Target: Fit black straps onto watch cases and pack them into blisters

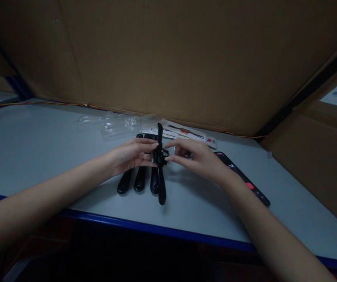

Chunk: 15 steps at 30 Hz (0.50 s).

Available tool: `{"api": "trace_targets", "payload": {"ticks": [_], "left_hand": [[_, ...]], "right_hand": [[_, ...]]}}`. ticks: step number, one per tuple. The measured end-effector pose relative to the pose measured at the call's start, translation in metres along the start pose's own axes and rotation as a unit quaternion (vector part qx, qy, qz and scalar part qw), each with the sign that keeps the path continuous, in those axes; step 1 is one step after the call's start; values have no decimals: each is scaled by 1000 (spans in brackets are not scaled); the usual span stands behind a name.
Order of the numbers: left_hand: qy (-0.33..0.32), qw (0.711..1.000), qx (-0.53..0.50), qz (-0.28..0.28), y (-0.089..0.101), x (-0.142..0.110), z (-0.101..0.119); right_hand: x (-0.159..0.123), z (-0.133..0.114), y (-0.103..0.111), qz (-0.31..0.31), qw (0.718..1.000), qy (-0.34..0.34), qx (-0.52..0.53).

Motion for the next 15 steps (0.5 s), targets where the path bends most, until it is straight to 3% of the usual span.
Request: {"api": "trace_targets", "payload": {"ticks": [4, 8, 13, 15], "left_hand": [[-1, 1000, 6, 16, -2, -1, 0], [-9, 1000, 8, 26, -5, -3, -1], [-14, 1000, 11, 11, -6, -5, -2], [-18, 1000, 13, 17, -5, -5, -2]], "right_hand": [[5, -6, -7, 21, 999, -14, -47], [10, -12, -17, 61, 992, -87, -73], [11, -11, -25, 29, 968, -204, 141], [10, -9, -23, 15, 961, -210, 179]]}}
Point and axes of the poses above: each hand's wrist, its own x-axis towards the middle knuckle, its own y-axis out of the back of the hand, z = x × y, the point moved 2 cm from there along x, towards the middle knuckle, and after that the axes turned 9 degrees about -z, right-handed, at the moved point
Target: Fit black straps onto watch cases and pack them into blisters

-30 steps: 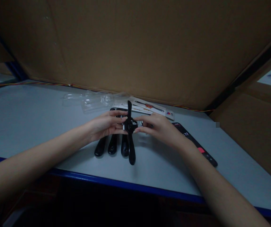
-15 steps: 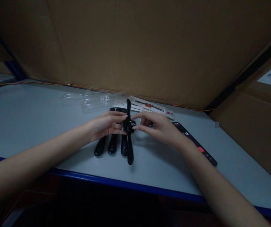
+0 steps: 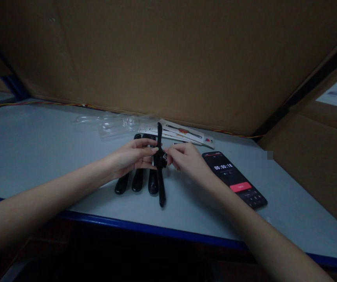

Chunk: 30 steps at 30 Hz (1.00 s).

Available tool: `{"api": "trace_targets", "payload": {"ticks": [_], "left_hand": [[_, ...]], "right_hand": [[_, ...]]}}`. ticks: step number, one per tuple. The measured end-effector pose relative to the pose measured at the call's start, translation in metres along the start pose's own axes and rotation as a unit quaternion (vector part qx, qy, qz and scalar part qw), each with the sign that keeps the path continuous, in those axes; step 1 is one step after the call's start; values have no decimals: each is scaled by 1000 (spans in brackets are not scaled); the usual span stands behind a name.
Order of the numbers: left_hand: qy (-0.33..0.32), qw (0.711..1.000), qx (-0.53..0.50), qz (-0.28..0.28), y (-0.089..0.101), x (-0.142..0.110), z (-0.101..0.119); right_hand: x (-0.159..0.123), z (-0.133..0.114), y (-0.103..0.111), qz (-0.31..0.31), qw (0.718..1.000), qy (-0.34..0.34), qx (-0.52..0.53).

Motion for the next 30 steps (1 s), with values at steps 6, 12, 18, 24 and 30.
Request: {"api": "trace_targets", "payload": {"ticks": [6, 12, 18, 24, 30], "left_hand": [[-9, 1000, -7, 29, 3, 2, 3], [-10, 1000, -22, -1, 5, 5, 1], [-43, 995, 87, -1, 9, 6, -4], [-105, 980, 168, 16, 11, 8, -6], [-102, 983, 150, 1, 8, 7, -7]], "right_hand": [[-6, -4, 17, 7, 975, 162, -153], [-4, 0, 17, -8, 935, 224, -276], [-5, -4, 16, -6, 940, 232, -248], [-8, -11, 16, 8, 953, 226, -202], [-9, -11, 15, 32, 950, 226, -212]]}}
Point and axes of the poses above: each hand's wrist, its own x-axis towards the middle knuckle, its own y-axis out of the back of the hand, z = x × y, the point moved 2 cm from there along x, towards the middle knuckle, and after that the axes turned 9 degrees about -z, right-handed, at the moved point
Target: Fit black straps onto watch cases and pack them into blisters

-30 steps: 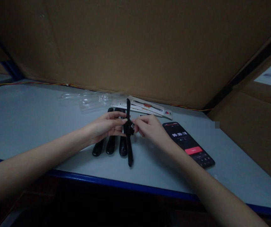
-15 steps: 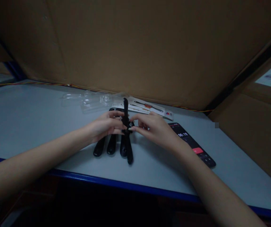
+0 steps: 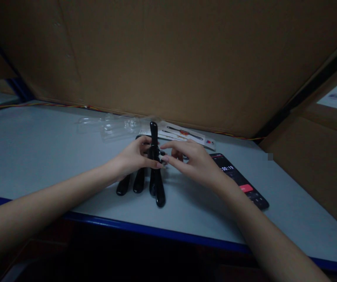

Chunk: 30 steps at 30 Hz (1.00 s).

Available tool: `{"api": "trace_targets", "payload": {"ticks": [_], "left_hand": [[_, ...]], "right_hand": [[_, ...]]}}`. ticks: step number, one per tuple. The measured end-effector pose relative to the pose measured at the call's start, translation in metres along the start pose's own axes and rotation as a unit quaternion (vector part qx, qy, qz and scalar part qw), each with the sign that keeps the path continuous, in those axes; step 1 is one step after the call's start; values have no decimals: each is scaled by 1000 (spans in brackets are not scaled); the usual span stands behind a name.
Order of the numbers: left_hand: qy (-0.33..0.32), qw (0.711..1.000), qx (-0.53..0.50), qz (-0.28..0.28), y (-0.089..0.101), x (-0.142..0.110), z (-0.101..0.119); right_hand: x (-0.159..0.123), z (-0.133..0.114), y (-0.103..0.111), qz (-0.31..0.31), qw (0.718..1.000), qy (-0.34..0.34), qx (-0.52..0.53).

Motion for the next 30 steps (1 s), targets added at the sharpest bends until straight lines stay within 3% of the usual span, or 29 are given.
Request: {"api": "trace_targets", "payload": {"ticks": [9, 23, 27, 30], "left_hand": [[4, 1000, 21, 8, 1, 0, 0], [9, 999, 17, 38, -3, -3, -2], [18, 999, 22, 46, -3, -4, -1], [43, 998, -4, 39, -1, -5, 3]], "right_hand": [[2, 2, -3, -31, 999, 30, -13], [6, -18, -19, 26, 964, 27, -264], [5, -15, -23, 32, 972, 0, -233], [5, -7, -22, 51, 992, -37, -106]]}}
Point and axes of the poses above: each hand's wrist, its own x-axis towards the middle knuckle, its own y-axis out of the back of the hand, z = x × y, the point moved 2 cm from there along x, towards the middle knuckle, and after that the axes turned 9 degrees about -z, right-handed, at the moved point
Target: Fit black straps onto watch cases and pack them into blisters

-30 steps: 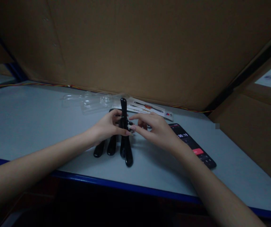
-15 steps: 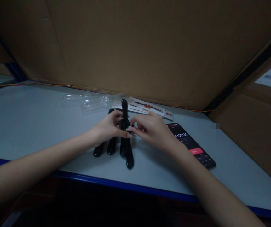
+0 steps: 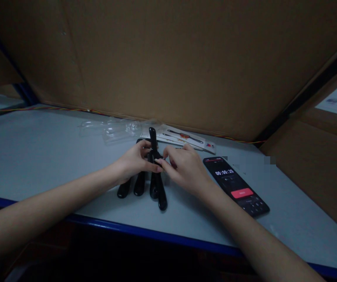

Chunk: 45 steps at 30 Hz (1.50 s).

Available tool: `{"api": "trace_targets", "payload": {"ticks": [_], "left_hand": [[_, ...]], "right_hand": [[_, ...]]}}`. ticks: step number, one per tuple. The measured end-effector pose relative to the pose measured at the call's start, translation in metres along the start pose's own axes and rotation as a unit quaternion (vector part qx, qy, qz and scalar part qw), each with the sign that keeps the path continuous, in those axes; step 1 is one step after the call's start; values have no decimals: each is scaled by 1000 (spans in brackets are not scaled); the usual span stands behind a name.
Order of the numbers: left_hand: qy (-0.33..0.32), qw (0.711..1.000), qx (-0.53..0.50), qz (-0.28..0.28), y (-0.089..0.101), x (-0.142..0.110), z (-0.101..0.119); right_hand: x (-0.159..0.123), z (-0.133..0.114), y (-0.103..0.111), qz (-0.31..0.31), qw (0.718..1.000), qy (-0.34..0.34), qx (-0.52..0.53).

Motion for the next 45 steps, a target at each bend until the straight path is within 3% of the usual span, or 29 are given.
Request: {"api": "trace_targets", "payload": {"ticks": [2, 3, 6, 8, 10, 13, 15, 18, 21, 24, 27, 32, 35, 39, 45], "left_hand": [[9, 998, -56, -10, 2, -1, 4], [4, 996, -91, -14, 2, -1, 7], [-54, 987, -149, -4, 2, -2, 12], [-113, 987, -115, 1, 1, -2, 12], [-177, 983, -39, -11, -1, 0, 14], [-242, 962, 125, -22, 9, 3, 21], [-233, 933, 275, -13, 28, 7, 30], [-240, 840, 482, 67, 67, 13, 47], [-153, 765, 618, 99, 102, 25, 51], [-41, 722, 684, 97, 124, 39, 41], [17, 691, 718, 87, 135, 50, 32], [-37, 641, 760, 102, 141, 55, 38], [-70, 601, 792, 83, 139, 55, 43], [-111, 586, 801, 43, 137, 57, 38], [-74, 615, 781, 77, 138, 61, 25]], "right_hand": [[2, 7, 1, 7, 985, -59, 163], [3, 9, 2, 0, 962, -93, 258], [5, 4, 0, -100, 847, -173, 492], [5, -4, -4, -196, 776, -195, 566], [3, -10, -8, -234, 742, -211, 591], [2, -6, -15, -187, 740, -238, 601], [2, 1, -15, -149, 735, -249, 613], [2, 14, -10, -83, 752, -249, 605], [1, 21, -1, -26, 791, -237, 564], [1, 21, 4, -8, 806, -220, 550], [0, 17, 6, -14, 817, -217, 533], [-2, 15, 9, -23, 825, -235, 513], [-1, 16, 12, -14, 824, -242, 511], [-1, 17, 12, -18, 826, -242, 509], [-1, 16, 13, -24, 833, -227, 504]]}}
Point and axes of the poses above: each hand's wrist, its own x-axis towards the middle knuckle, its own y-axis out of the back of the hand, z = x × y, the point moved 2 cm from there along x, towards the middle knuckle, and after that the axes turned 9 degrees about -z, right-handed, at the moved point
